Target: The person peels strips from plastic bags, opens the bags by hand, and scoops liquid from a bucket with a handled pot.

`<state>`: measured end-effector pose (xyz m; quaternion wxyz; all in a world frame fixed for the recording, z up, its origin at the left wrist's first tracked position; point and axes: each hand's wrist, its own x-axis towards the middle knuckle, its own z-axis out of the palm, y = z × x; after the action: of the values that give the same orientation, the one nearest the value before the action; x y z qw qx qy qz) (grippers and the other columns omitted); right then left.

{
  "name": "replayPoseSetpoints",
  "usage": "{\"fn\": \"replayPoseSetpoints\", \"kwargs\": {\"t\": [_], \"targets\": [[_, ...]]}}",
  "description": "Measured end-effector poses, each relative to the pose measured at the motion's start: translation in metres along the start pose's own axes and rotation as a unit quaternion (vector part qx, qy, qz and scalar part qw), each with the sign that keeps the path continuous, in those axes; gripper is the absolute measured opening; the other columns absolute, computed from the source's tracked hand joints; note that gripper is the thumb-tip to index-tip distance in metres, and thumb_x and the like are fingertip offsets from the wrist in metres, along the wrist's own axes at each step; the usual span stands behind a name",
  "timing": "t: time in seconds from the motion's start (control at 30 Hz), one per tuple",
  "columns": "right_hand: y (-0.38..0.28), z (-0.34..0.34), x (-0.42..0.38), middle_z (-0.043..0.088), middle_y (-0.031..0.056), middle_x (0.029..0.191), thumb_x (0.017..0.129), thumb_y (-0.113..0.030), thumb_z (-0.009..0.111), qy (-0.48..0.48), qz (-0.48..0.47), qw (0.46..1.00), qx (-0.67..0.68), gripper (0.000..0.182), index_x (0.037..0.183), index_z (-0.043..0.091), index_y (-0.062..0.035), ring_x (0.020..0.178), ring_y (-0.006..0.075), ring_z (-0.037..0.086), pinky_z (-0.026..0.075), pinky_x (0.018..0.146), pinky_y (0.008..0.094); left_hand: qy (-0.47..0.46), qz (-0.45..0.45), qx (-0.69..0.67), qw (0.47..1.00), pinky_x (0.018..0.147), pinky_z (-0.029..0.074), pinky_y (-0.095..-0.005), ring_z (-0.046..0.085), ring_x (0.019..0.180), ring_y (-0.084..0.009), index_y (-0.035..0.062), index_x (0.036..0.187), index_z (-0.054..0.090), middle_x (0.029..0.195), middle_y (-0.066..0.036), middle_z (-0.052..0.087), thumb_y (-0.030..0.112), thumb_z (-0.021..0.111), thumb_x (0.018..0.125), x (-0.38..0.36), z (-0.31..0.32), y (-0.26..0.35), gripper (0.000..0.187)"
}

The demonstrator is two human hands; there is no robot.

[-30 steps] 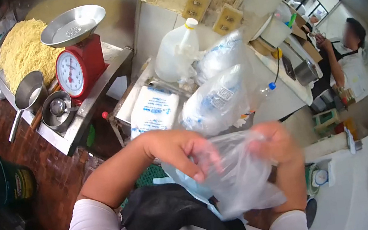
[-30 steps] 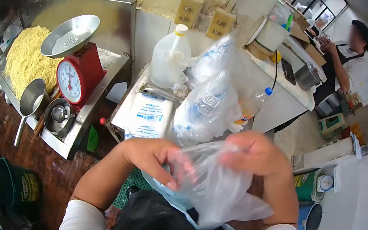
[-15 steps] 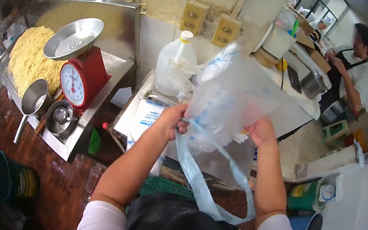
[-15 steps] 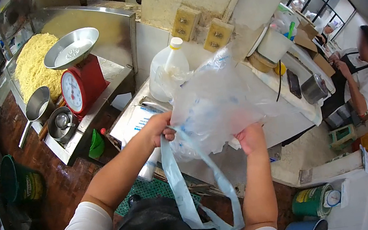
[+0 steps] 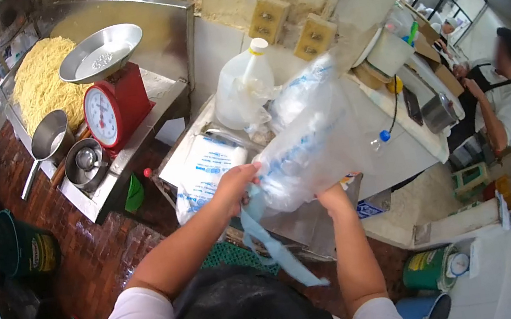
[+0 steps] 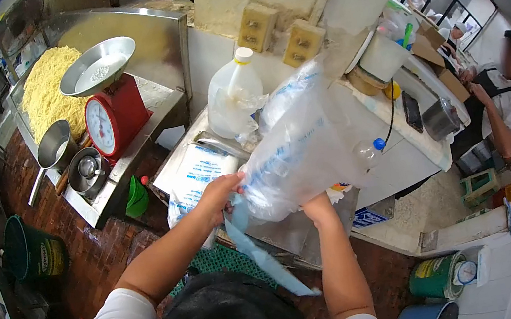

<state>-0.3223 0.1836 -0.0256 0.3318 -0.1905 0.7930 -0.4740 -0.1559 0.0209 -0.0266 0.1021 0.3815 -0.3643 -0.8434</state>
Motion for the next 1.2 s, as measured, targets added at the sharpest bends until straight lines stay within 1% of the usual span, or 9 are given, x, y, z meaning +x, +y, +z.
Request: {"fn": "replayPoseSetpoints", "kwargs": {"t": [0.17, 0.37, 0.43, 0.47, 0.73, 0.83, 0.9, 1.03, 1.2], "targets": [[0.047, 0.036, -0.004, 0.056, 0.02, 0.125, 0.093, -0.025, 0.055, 0.099, -0.25, 0.941, -0.206, 0.043, 0.128, 0.051, 0.0001, 0.118, 0.0335, 0.051, 0.04, 0.097, 0.0439, -0.013, 0.025, 0.002, 1.0, 0.04, 0.03, -0.0254, 0.04, 0.046, -0.01, 0.0108, 0.087, 0.055, 0.069, 0.002, 0.056, 0.016, 0.061, 0.082, 0.018, -0.005, -0.042, 0.009], [0.1, 0.039, 0.028, 0.061, 0.0139, 0.112, 0.089, -0.022, 0.062, 0.182, -0.273, 0.869, -0.37, 0.034, 0.118, 0.057, -0.0044, 0.104, 0.0307, 0.057, 0.044, 0.088, 0.0424, -0.021, 0.015, 0.053, 0.998, 0.04, 0.031, -0.0258, 0.043, 0.046, -0.0096, 0.0109, 0.089, 0.053, 0.072, 0.0, 0.059, 0.014, 0.06, 0.081, 0.032, -0.014, -0.044, 0.01], [0.067, 0.031, 0.004, 0.062, 0.0085, 0.109, 0.086, -0.02, 0.066, 0.156, -0.087, 0.981, 0.073, 0.031, 0.114, 0.06, -0.0077, 0.095, 0.0223, 0.058, 0.045, 0.08, 0.0359, -0.034, 0.0, 0.069, 0.997, 0.044, 0.037, -0.026, 0.048, 0.051, -0.0105, 0.0099, 0.091, 0.053, 0.073, -0.001, 0.06, 0.013, 0.062, 0.079, 0.033, -0.021, -0.038, 0.015], [0.054, 0.027, -0.003, 0.063, 0.0058, 0.107, 0.085, -0.018, 0.068, 0.126, 0.015, 0.947, 0.294, 0.029, 0.112, 0.061, -0.0093, 0.091, 0.0181, 0.058, 0.046, 0.077, 0.0326, -0.011, 0.071, 0.101, 0.992, 0.052, 0.041, -0.0271, 0.053, 0.058, -0.0128, 0.0078, 0.097, 0.054, 0.077, -0.003, 0.062, 0.013, 0.064, 0.079, 0.038, -0.024, -0.04, 0.021], [0.065, 0.042, -0.028, 0.066, 0.0086, 0.109, 0.085, -0.011, 0.066, 0.146, -0.162, 0.974, 0.059, 0.035, 0.119, 0.06, -0.0023, 0.101, 0.018, 0.061, 0.046, 0.088, 0.0319, 0.002, 0.492, 0.39, 0.778, 0.094, 0.046, -0.0362, 0.065, 0.103, -0.0292, 0.0055, 0.143, 0.04, 0.113, -0.02, 0.066, 0.036, 0.082, 0.07, 0.011, -0.011, -0.001, 0.09], [0.054, 0.042, -0.037, 0.061, 0.012, 0.121, 0.086, -0.008, 0.061, 0.08, -0.109, 0.99, 0.036, 0.043, 0.128, 0.052, -0.0008, 0.11, 0.022, 0.058, 0.045, 0.093, 0.0347, -0.023, 0.382, 0.49, 0.784, 0.092, 0.047, -0.0357, 0.065, 0.102, -0.0313, 0.0108, 0.142, 0.043, 0.115, -0.022, 0.065, 0.042, 0.083, 0.068, -0.002, 0.007, 0.021, 0.09], [0.04, 0.011, -0.044, 0.051, 0.0146, 0.133, 0.086, -0.006, 0.059, 0.19, -0.205, 0.932, 0.229, 0.055, 0.137, 0.041, 0.0003, 0.118, 0.0245, 0.053, 0.043, 0.098, 0.0378, -0.034, 0.335, 0.505, 0.795, 0.091, 0.048, -0.0363, 0.064, 0.104, -0.0332, 0.0113, 0.137, 0.049, 0.115, -0.021, 0.065, 0.043, 0.081, 0.069, 0.005, 0.005, 0.025, 0.082], [-0.011, -0.046, -0.059, 0.043, 0.0194, 0.14, 0.084, -0.017, 0.067, 0.368, -0.4, 0.83, 0.125, 0.07, 0.142, 0.032, 0.0012, 0.125, 0.0304, 0.047, 0.034, 0.108, 0.0446, -0.043, 0.338, 0.498, 0.797, 0.091, 0.048, -0.0369, 0.064, 0.105, -0.0327, 0.0095, 0.131, 0.055, 0.115, -0.018, 0.066, 0.041, 0.081, 0.069, 0.016, -0.008, 0.019, 0.074], [-0.044, 0.005, -0.045, 0.05, 0.0189, 0.134, 0.074, -0.034, 0.081, 0.118, -0.299, 0.918, -0.231, 0.084, 0.138, 0.04, 0.0015, 0.123, 0.0297, 0.05, 0.037, 0.105, 0.0399, -0.067, 0.335, 0.47, 0.814, 0.093, 0.047, -0.0365, 0.063, 0.107, -0.0291, 0.0045, 0.128, 0.056, 0.115, -0.017, 0.066, 0.033, 0.083, 0.07, 0.022, -0.009, 0.013, 0.07]]}}
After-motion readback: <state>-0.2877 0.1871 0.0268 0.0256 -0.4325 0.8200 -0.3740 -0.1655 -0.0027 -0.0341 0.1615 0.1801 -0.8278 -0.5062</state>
